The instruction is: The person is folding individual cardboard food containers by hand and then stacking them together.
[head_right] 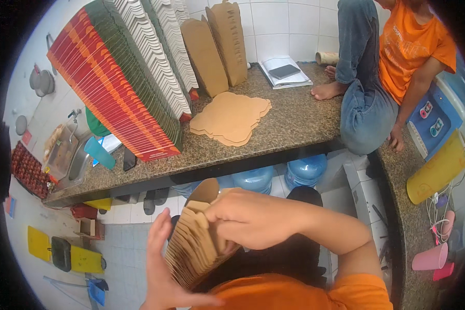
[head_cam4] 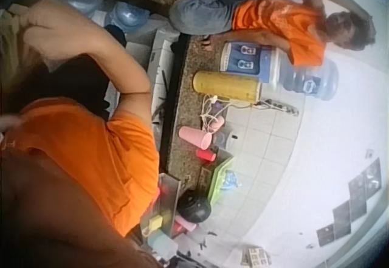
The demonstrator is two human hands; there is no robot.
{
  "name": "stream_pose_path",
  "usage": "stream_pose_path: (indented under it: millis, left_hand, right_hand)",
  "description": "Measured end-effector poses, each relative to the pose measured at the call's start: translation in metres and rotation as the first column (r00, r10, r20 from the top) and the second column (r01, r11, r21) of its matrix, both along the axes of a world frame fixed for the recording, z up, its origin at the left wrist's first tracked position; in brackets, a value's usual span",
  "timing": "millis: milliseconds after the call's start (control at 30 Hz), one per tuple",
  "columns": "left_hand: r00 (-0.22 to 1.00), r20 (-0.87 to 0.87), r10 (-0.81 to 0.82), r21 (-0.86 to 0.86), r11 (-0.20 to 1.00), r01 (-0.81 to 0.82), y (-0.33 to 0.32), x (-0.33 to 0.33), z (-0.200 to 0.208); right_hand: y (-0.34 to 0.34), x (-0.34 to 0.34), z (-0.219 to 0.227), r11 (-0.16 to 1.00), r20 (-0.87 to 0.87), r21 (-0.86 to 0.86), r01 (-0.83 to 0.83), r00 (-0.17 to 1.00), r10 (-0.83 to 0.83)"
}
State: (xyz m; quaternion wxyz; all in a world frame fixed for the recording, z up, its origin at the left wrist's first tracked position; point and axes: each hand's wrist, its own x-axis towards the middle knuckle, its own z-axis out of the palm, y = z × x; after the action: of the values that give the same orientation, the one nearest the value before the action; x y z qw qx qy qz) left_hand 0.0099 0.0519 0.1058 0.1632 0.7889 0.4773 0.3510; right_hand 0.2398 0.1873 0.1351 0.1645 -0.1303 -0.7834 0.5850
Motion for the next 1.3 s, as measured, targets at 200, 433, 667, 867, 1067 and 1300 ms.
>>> stream_pose_path:
  millis: [200, 433, 667, 867, 1067, 1300]
  left_hand:
    - [0.98, -0.101, 0.174, 0.189, 0.97, -0.152, 0.015, 0.017, -0.025]
    - [0.972, -0.09, 0.216, 0.181, 0.963, -0.197, 0.011, 0.017, -0.022]
    - [0.918, 0.127, 0.375, 0.229, 0.89, -0.395, 0.012, -0.02, -0.005]
    - [0.686, 0.646, 0.336, 0.08, 0.864, -0.498, 0.005, -0.038, -0.004]
    - [0.613, 0.782, 0.114, 0.266, 0.829, -0.493, 0.025, -0.043, 0.017]
    - [0.755, 0.649, -0.092, 0.475, 0.824, -0.308, 0.142, 0.029, 0.106]
  right_hand:
    - [-0.003, -0.012, 0.017, 0.956, 0.013, 0.287, 0.058, 0.998, -0.064]
    - [0.018, 0.039, 0.047, 0.811, -0.143, 0.525, 0.259, 0.966, -0.216]
    - [0.167, 0.069, 0.06, 0.499, -0.094, 0.78, 0.378, 0.859, -0.503]
    - [0.231, -0.014, 0.012, 0.364, 0.175, 0.924, 0.114, 0.721, -0.67]
    - [0.112, -0.025, -0.001, 0.89, -0.336, 0.444, 0.1, 0.94, 0.063]
    - [0.08, 0.003, -0.014, 0.614, -0.486, 0.535, 0.581, 0.806, -0.338]
